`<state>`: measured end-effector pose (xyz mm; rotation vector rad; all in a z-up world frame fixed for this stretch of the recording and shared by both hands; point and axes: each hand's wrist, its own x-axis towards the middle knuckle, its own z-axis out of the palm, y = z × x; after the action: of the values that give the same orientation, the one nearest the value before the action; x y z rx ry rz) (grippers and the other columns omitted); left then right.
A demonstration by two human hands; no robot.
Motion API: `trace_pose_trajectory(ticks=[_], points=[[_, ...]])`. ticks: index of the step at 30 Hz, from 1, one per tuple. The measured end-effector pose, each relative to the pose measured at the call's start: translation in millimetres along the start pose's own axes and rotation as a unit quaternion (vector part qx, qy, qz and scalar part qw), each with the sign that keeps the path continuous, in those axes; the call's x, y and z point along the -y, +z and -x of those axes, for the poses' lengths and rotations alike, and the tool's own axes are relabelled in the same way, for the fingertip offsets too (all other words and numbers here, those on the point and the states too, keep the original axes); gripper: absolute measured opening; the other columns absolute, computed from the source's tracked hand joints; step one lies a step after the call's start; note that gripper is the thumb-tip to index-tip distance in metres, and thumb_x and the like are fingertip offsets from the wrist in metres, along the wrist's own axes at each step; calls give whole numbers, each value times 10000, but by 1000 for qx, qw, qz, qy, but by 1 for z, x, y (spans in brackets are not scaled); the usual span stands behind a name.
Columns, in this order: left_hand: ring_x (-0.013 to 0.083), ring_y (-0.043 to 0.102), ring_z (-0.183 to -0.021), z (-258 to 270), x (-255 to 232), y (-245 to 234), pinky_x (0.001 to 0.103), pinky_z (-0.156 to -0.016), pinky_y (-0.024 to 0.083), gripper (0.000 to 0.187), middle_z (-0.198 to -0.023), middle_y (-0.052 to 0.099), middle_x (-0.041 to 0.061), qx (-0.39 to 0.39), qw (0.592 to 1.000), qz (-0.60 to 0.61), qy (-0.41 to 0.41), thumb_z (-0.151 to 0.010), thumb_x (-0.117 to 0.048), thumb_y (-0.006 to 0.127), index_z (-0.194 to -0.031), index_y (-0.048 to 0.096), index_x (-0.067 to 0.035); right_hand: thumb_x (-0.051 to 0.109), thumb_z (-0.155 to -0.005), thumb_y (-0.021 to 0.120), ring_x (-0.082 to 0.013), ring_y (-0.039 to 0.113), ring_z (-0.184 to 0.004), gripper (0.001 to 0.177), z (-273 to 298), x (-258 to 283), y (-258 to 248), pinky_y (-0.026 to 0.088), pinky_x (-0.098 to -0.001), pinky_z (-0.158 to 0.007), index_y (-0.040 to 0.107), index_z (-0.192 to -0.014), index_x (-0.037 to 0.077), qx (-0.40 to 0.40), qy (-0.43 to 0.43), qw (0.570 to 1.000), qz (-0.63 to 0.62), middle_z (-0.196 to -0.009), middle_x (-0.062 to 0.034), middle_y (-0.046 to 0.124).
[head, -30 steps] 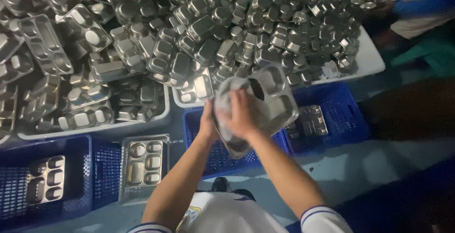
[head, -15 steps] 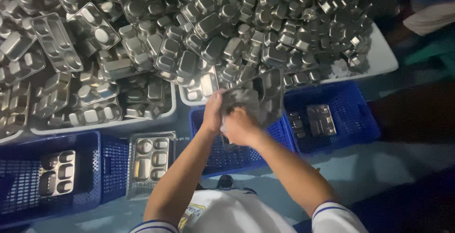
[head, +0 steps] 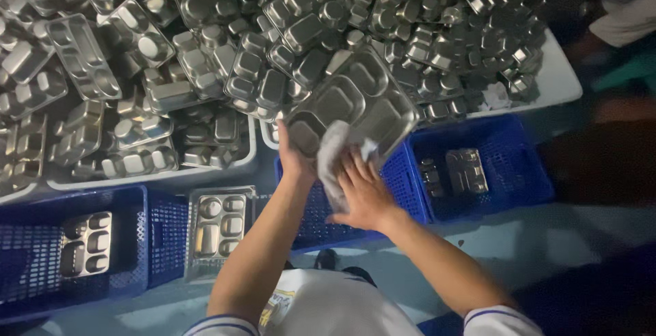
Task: The person repeatedly picks up stainless steel compartment trays from a large pile, wipes each tray with a white cloth, and places the cleaned trays into blue plastic baskets. The process is continuous and repetitive throughout the clip.
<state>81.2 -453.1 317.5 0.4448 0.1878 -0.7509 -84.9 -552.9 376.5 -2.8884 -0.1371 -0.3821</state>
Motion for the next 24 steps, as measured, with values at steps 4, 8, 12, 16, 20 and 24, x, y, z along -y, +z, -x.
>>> trace_pose_trajectory(ticks=[4,8,12,16,20,24], points=[[295,621,-1188,-10,11,-6,475,-1015,523,548,-1297,626,111,1,983,-92,161,-1006,-491,558,-1379,546,-90,476,-553,896,-460,345,-1413,1126,5,-4,38,293,-574,-1136,461,-1423,-91,114,70,991,25,-1483,-259,395],[245,596,-1164,-11,22,-23,414,-1008,514,530,-1270,619,118,55,922,-294,244,-1077,-476,541,-1396,571,-53,192,-729,828,-367,645,-1237,651,4,-24,78,518,-435,-1094,643,-1327,16,149,61,985,69,-1319,-227,651],[261,611,-1177,-1,18,-28,442,-1020,514,533,-1291,611,109,130,956,-177,194,-1047,-470,520,-1414,518,-84,192,-865,793,-298,748,-967,311,4,-45,101,602,-426,-863,749,-1110,5,202,310,858,-357,-1041,-184,752],[313,601,-1222,1,-10,-15,516,-1053,496,640,-1330,598,121,29,990,-88,107,-1005,-578,432,-1438,465,-107,30,-862,755,-255,718,-974,343,12,-57,76,612,-412,-837,683,-1197,12,-91,353,587,-723,-1097,-133,726],[341,539,-1347,10,-36,-10,514,-1142,452,722,-1464,540,144,138,982,-51,122,-1025,-613,413,-1506,435,-76,14,-872,721,-300,713,-1042,349,0,-81,3,573,-434,-891,666,-1216,16,-247,309,746,-535,-1145,-150,724],[351,517,-1359,15,-22,-21,529,-1143,441,757,-1477,513,163,181,974,-66,120,-1030,-634,440,-1522,414,-59,6,-688,711,-470,652,-1050,311,-17,-84,-26,533,-505,-919,646,-991,29,-190,126,966,124,-1117,-259,693]])
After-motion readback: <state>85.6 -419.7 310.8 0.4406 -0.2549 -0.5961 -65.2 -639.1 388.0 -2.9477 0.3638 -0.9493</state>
